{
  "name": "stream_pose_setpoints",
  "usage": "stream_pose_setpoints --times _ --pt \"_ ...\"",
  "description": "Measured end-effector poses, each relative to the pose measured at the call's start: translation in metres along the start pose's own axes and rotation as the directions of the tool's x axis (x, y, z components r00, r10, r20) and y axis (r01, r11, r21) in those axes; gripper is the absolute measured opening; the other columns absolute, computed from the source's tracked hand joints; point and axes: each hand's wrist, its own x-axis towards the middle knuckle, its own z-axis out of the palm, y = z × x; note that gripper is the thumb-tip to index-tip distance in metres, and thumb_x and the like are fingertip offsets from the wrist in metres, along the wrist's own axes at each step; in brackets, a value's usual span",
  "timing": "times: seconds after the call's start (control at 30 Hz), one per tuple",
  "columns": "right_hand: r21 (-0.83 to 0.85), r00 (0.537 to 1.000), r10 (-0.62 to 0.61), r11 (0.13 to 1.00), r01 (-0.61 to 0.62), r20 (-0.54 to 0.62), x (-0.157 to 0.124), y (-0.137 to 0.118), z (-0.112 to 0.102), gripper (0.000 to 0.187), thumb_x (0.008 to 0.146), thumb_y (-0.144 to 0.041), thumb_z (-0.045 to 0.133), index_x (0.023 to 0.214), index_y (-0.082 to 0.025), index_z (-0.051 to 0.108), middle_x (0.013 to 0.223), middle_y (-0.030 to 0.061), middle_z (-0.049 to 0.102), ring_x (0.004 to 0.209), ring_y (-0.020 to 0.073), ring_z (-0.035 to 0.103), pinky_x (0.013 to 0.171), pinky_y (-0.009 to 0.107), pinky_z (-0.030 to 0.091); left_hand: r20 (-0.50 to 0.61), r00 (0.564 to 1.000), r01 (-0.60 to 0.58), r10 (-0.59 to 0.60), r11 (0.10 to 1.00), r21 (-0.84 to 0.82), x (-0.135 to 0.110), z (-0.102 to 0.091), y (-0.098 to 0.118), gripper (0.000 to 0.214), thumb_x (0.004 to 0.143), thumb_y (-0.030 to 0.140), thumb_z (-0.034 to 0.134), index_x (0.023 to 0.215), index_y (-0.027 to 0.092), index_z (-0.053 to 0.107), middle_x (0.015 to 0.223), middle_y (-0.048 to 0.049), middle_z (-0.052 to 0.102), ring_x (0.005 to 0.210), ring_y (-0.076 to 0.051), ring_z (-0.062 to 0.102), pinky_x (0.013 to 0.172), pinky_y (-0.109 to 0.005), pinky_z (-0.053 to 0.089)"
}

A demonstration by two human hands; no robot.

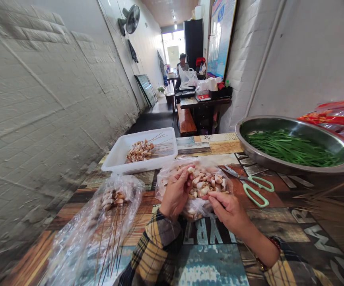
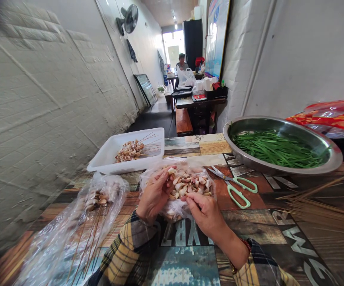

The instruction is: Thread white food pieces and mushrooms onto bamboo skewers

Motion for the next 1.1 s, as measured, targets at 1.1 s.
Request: stream_pose_setpoints --times 1.1 --pt "0.020 1.000 -0.016 1.000 0.016 0.011 -0.0002 0.0006 0.0002 0.034 0.095 -0.032 0.045 0.094 -0.018 0.075 0.082 0.0057 0.076 0.074 0.0181 0.069 0.070 0.026 0.051 -0.066 0.997 -0.043 0.043 0.999 0.003 0.0014 -0.0033 0.0015 0.035 0.062 0.028 0.086 0.092 0.015 0.076 0.070 0.0022 0.063 0.057 -0.002 0.049 0.051 -0.011 0.038"
